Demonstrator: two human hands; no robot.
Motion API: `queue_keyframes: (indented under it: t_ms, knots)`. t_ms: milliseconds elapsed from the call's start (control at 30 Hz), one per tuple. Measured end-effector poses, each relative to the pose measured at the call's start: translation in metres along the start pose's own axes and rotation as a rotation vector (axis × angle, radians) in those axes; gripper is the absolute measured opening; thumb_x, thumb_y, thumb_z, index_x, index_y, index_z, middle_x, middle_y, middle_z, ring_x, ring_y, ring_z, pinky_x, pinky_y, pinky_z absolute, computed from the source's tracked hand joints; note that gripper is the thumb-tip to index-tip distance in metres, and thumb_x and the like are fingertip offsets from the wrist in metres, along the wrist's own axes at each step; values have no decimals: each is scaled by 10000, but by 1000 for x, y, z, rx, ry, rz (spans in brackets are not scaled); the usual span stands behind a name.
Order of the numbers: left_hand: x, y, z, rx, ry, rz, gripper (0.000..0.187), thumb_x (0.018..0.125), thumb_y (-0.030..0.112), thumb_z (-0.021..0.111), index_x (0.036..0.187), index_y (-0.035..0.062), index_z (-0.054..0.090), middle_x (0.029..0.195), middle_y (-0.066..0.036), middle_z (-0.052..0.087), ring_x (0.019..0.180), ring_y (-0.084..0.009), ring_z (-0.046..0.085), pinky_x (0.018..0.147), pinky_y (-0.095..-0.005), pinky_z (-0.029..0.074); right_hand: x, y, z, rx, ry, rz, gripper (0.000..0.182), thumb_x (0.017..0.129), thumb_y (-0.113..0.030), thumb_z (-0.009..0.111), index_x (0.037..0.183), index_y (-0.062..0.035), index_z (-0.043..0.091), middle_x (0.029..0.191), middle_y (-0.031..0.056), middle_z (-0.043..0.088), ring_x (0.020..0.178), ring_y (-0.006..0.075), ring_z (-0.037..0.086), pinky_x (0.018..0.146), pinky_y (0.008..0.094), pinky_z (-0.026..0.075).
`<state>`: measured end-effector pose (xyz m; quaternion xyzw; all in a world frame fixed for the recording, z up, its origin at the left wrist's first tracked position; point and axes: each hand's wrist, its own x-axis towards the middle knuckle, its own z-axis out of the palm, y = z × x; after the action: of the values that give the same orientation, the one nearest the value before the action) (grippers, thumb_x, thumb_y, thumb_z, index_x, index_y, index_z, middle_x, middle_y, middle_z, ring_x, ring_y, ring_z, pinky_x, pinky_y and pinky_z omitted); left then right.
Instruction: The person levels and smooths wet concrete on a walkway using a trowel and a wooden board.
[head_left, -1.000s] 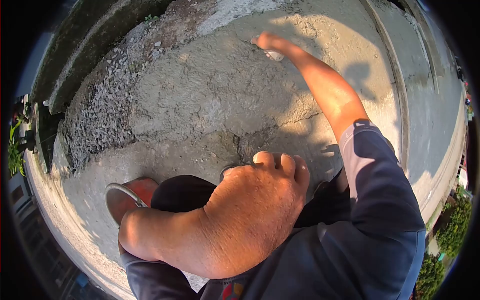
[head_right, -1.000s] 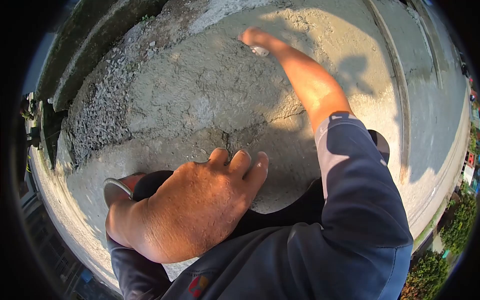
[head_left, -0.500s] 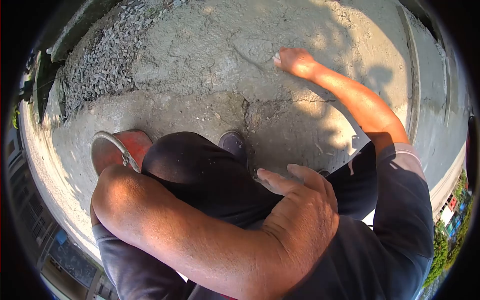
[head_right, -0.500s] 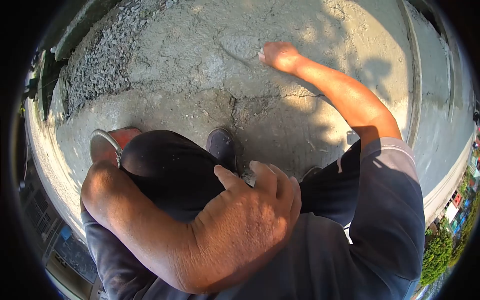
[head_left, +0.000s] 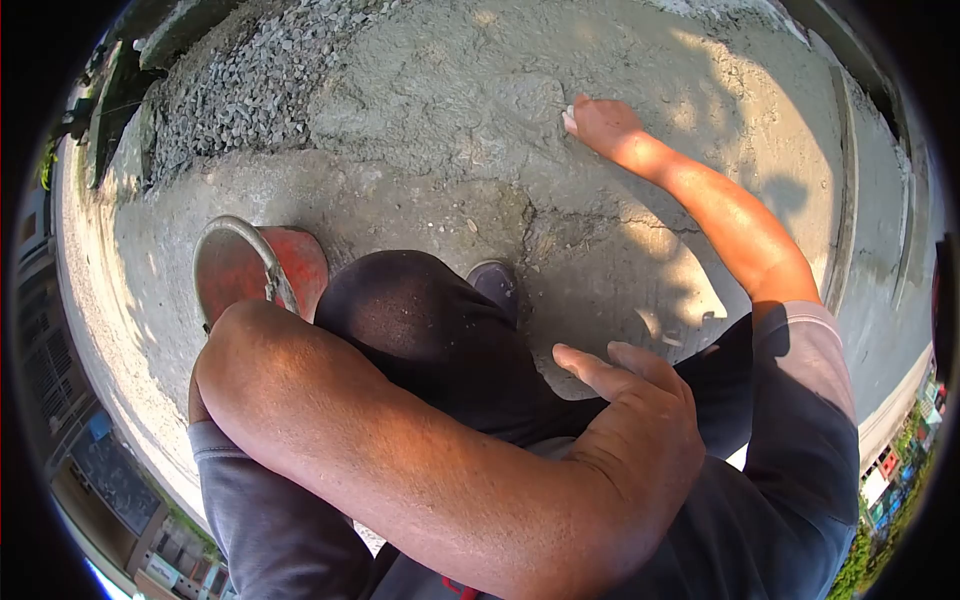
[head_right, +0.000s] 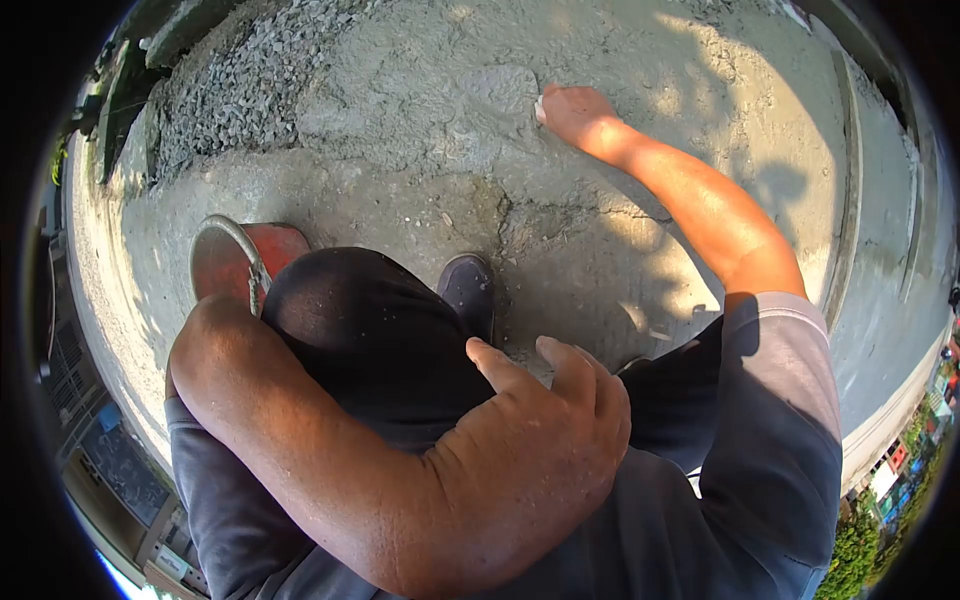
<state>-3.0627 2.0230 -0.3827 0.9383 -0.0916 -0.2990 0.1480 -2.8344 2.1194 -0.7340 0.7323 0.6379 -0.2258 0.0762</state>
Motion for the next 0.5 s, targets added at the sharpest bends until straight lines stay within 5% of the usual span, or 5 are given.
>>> queue_keyframes:
  t_ms: [100,200,333,500]
  knots:
    - [-4,-17,-2,-36,45,38,455,857,250,641,1140,-101,709,1075,-277,649,1010,-381,653,654,-614,638,47,13,-20,-2,97,2,389,994,-382,566,1111,-31,684,1064,200,752,1032,385,715,902,500,550]
    - [-5,-15,1,-122,53,-1,462,863,255,641,1151,-100,710,1103,-284,644,1041,-400,649,668,-637,630,76,20,-54,-17,170,1,377,998,-381,570,1103,-40,693,1030,194,755,1012,386,720,893,500,552]
    - [-16,-12,-1,-96,43,-1,486,865,283,658,1211,-55,703,1199,-284,626,1118,-437,616,713,-685,605,11,-28,-61,-39,166,4,420,1014,-415,568,1068,-6,651,922,223,746,922,402,731,836,512,566]
    - [-16,-13,-4,-85,-5,-71,554,840,332,700,1298,19,693,1313,-265,614,1214,-479,564,779,-738,575,-19,-47,-13,-95,50,-152,441,1028,-430,554,1044,5,619,881,233,740,843,411,737,758,525,581]
